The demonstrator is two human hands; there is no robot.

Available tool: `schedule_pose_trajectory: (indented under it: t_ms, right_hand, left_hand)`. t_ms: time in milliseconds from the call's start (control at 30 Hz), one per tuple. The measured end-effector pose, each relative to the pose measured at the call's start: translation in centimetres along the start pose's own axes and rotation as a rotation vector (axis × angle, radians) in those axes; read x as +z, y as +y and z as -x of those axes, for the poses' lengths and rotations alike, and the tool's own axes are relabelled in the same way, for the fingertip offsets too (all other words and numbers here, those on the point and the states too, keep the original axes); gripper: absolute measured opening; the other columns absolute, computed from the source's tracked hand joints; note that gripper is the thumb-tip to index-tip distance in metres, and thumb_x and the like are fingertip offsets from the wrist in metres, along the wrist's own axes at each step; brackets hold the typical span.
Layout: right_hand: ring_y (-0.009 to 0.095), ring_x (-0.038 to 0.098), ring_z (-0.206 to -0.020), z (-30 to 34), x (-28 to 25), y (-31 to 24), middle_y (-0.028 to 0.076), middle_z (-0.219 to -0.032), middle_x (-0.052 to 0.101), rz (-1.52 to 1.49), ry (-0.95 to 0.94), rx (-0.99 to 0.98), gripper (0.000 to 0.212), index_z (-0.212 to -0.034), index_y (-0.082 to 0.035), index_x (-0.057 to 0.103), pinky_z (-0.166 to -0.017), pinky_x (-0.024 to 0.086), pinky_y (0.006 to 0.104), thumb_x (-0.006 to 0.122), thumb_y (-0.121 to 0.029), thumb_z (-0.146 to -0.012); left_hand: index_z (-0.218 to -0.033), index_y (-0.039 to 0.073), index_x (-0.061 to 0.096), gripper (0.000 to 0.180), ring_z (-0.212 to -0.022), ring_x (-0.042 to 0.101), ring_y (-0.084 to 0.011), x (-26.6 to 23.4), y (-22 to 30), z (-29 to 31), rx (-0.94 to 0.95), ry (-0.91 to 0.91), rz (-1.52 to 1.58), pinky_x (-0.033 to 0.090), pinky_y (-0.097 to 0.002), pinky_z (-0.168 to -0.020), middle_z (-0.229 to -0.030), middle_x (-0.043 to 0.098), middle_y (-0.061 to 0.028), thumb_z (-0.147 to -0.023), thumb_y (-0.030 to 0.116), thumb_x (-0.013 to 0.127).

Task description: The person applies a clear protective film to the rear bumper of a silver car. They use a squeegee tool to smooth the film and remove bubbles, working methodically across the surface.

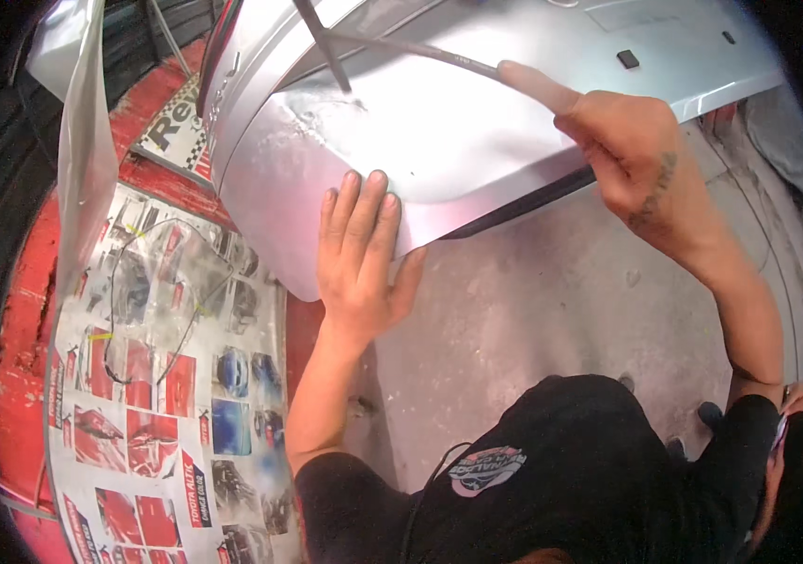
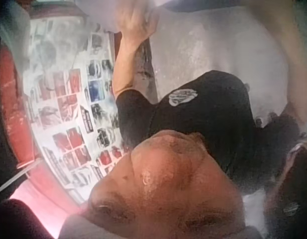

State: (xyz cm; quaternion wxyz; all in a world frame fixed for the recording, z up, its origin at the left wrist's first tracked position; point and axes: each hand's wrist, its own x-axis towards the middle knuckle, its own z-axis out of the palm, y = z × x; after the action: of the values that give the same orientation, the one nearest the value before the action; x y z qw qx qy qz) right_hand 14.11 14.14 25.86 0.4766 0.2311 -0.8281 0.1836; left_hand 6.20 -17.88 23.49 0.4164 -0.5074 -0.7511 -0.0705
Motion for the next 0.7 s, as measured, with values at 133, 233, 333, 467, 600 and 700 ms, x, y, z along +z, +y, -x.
schedule_pose_trajectory:
  t_ms: [133,233,333,467,600,700]
  right_hand:
    - [0.025,0.064,-0.065,-0.66,-0.45,-0.01,0.014,-0.074,0.066,-0.027,0.105,-0.005,0.042,-0.127,0.000,0.071,-0.062,0.048,0.0356,0.060,0.008,-0.088]
    - [0.024,0.064,-0.065,-0.43,0.31,0.20,0.013,-0.075,0.066,0.022,-0.072,0.036,0.038,-0.125,-0.001,0.071,-0.063,0.049,0.0358,0.059,0.007,-0.090]
    - [0.024,0.063,-0.064,-0.72,-0.24,-0.10,0.012,-0.075,0.066,0.022,-0.049,0.005,0.037,-0.125,-0.002,0.071,-0.064,0.049,0.0365,0.059,0.006,-0.091]
    - [0.024,0.063,-0.064,-0.81,-0.09,-0.24,0.011,-0.076,0.067,-0.002,0.005,0.003,0.038,-0.127,-0.004,0.071,-0.066,0.050,0.0374,0.059,0.006,-0.092]
    - [0.023,0.064,-0.065,-0.36,-0.45,0.18,0.011,-0.077,0.068,0.046,-0.132,0.032,0.042,-0.131,-0.006,0.070,-0.067,0.052,0.0370,0.058,0.006,-0.093]
    - [0.023,0.064,-0.065,-0.82,-0.30,-0.03,0.011,-0.079,0.068,-0.055,0.011,0.042,0.043,-0.131,-0.006,0.071,-0.067,0.052,0.0365,0.058,0.007,-0.092]
  left_hand:
    - [-0.140,-0.006,0.060,0.058,-0.143,0.049,-0.0486,0.10,0.02,-0.27,0.002,0.002,0.001,0.033,-0.0610,-0.120,-0.149,0.057,-0.0261,-0.087,0.014,0.072]
    - [-0.140,-0.006,0.060,0.058,-0.143,0.049,-0.0487,0.07,0.05,-0.10,-0.001,-0.006,-0.001,0.033,-0.0613,-0.120,-0.149,0.058,-0.0261,-0.087,0.014,0.072]
    - [-0.140,-0.006,0.060,0.058,-0.143,0.049,-0.0490,-0.20,0.22,0.01,-0.008,-0.011,-0.006,0.034,-0.0616,-0.120,-0.148,0.058,-0.0263,-0.086,0.013,0.071]
    - [-0.138,-0.006,0.061,0.060,-0.144,0.048,-0.0485,-0.20,0.16,-0.25,-0.001,-0.018,-0.007,0.034,-0.0595,-0.120,-0.149,0.057,-0.0270,-0.085,0.018,0.076]
    - [-0.137,-0.007,0.061,0.059,-0.143,0.048,-0.0488,-0.25,0.11,-0.16,0.001,-0.019,-0.013,0.034,-0.0592,-0.120,-0.148,0.058,-0.0276,-0.086,0.019,0.075]
    - [-0.137,-0.007,0.061,0.058,-0.144,0.048,-0.0485,-0.33,0.13,-0.16,-0.001,-0.020,-0.027,0.033,-0.0583,-0.121,-0.148,0.058,-0.0272,-0.087,0.019,0.074]
